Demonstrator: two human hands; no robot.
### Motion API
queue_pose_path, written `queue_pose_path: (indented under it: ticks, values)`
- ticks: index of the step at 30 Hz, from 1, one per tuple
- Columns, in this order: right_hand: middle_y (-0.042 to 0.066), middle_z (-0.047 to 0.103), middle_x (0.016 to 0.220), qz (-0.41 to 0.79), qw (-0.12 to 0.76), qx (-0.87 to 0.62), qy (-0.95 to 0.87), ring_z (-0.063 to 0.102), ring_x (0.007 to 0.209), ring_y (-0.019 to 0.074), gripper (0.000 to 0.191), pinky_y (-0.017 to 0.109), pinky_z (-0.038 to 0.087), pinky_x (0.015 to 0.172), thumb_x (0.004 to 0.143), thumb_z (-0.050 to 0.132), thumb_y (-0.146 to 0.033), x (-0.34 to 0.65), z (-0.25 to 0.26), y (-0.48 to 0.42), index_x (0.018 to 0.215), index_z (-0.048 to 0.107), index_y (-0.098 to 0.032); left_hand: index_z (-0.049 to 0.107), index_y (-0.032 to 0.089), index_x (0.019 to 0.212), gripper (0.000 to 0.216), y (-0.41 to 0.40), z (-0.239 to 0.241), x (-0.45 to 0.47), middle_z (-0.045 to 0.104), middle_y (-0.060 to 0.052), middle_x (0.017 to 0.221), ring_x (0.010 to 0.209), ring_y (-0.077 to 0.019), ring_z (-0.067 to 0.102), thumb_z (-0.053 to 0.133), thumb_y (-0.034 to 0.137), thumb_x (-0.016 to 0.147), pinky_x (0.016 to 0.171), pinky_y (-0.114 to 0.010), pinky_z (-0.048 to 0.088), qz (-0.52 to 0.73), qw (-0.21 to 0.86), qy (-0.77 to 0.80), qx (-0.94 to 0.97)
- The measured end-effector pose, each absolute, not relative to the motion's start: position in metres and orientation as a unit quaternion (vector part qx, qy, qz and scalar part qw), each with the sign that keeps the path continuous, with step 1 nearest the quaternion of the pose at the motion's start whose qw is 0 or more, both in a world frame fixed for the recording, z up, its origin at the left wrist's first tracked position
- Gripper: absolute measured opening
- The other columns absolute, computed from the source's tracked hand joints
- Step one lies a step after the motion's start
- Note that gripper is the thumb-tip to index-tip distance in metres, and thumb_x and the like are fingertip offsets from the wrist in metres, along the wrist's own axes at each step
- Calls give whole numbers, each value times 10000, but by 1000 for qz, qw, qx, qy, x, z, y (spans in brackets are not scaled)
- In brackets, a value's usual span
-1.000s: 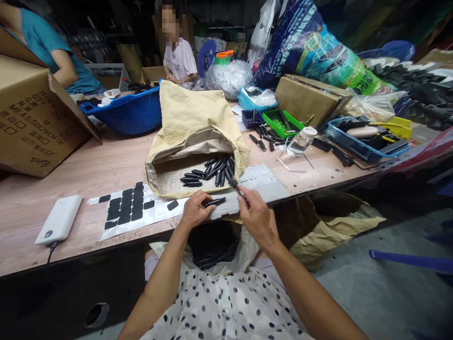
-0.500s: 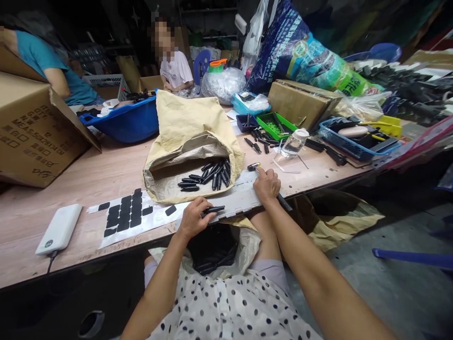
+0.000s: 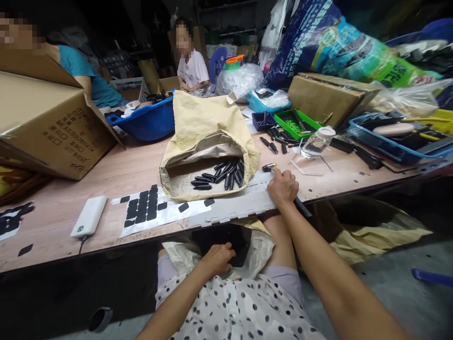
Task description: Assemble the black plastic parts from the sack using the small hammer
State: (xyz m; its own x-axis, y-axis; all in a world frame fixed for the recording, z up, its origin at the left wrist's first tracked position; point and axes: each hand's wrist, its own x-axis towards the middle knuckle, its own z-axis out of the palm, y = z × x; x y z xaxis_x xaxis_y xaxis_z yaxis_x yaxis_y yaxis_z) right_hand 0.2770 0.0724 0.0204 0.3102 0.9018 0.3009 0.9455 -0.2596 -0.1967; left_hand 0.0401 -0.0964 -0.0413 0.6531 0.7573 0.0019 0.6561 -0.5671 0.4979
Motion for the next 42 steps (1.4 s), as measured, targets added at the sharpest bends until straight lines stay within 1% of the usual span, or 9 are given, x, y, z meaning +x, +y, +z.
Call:
queue_pose_path:
  ticks: [5, 8, 11, 14, 24, 29, 33, 38, 42]
  values:
    - [161, 592, 1071, -65, 163, -791, -586, 522, 980, 287, 420, 348, 344, 722, 926, 457, -172, 276, 20, 73, 1293, 657, -205, 738, 278, 1026, 160, -48, 27, 43, 723, 1, 898, 789, -172, 676, 633, 272, 905, 704, -277, 530, 211, 312, 367, 851]
    - [158, 590, 1064, -72, 164, -790, -586, 520, 979, 282, 412, 343, 346, 726, 924, 470, -178, 275, 20, 73, 1292, 653, -198, 731, 256, 1075, 225, 9, 58, 31, 720, -56, 977, 900, -218, 652, 557, 279, 933, 823, -356, 534, 293, 223, 503, 782]
    - [158, 591, 1069, -66, 161, -789, -590, 520, 978, 280, 411, 343, 347, 724, 924, 464, -173, 273, 20, 73, 1288, 653, -199, 671, 262, 1241, 450, 60, 67, 11, 661, -99, 1269, 1162, -327, 568, 671, 232, 793, 986, -477, 471, 262, 129, 641, 710]
    - [155, 594, 1057, -61, 160, -788, -591, 519, 973, 276, 413, 342, 344, 723, 924, 457, -167, 272, 21, 73, 1286, 654, -200, 605, 267, 1343, 673, 85, 61, -4, 640, -97, 1333, 1281, -375, 485, 699, 169, 683, 1049, -511, 417, 205, 137, 694, 676]
    - [152, 595, 1064, -65, 152, -792, -588, 518, 982, 275, 425, 342, 344, 730, 932, 436, -165, 269, 24, 73, 1301, 645, -202, 714, 256, 861, 176, 81, 48, -5, 725, -45, 980, 1104, -304, 560, 685, 137, 734, 962, -461, 423, 264, 99, 665, 691]
    - [149, 583, 1052, -72, 155, -793, -585, 505, 965, 273, 416, 344, 348, 737, 925, 456, -177, 271, 23, 74, 1294, 647, -206, 714, 248, 919, 118, 45, 59, 6, 721, -40, 922, 999, -270, 581, 692, 225, 806, 908, -426, 427, 309, 47, 572, 759]
    - [152, 579, 1058, -65, 153, -793, -585, 508, 975, 276, 416, 345, 356, 745, 928, 458, -181, 271, 24, 72, 1299, 647, -200, 732, 238, 921, 117, 10, 47, 13, 694, -37, 841, 878, -238, 585, 698, 251, 810, 813, -376, 448, 256, 124, 507, 814]
    - [152, 574, 1061, -47, 174, -792, -583, 505, 988, 276, 413, 344, 367, 747, 934, 444, -181, 273, 24, 73, 1288, 657, -208, 709, 230, 1049, 248, -4, 25, 13, 687, -35, 898, 884, -228, 593, 717, 272, 805, 837, -377, 476, 290, 179, 532, 775]
    - [136, 575, 1045, -21, 222, -800, -557, 514, 982, 272, 416, 347, 403, 765, 923, 453, -163, 277, 31, 72, 1273, 670, -224, 702, 221, 915, 172, -2, 21, 12, 671, -24, 852, 855, -221, 592, 764, 258, 758, 808, -362, 482, 308, 196, 545, 755]
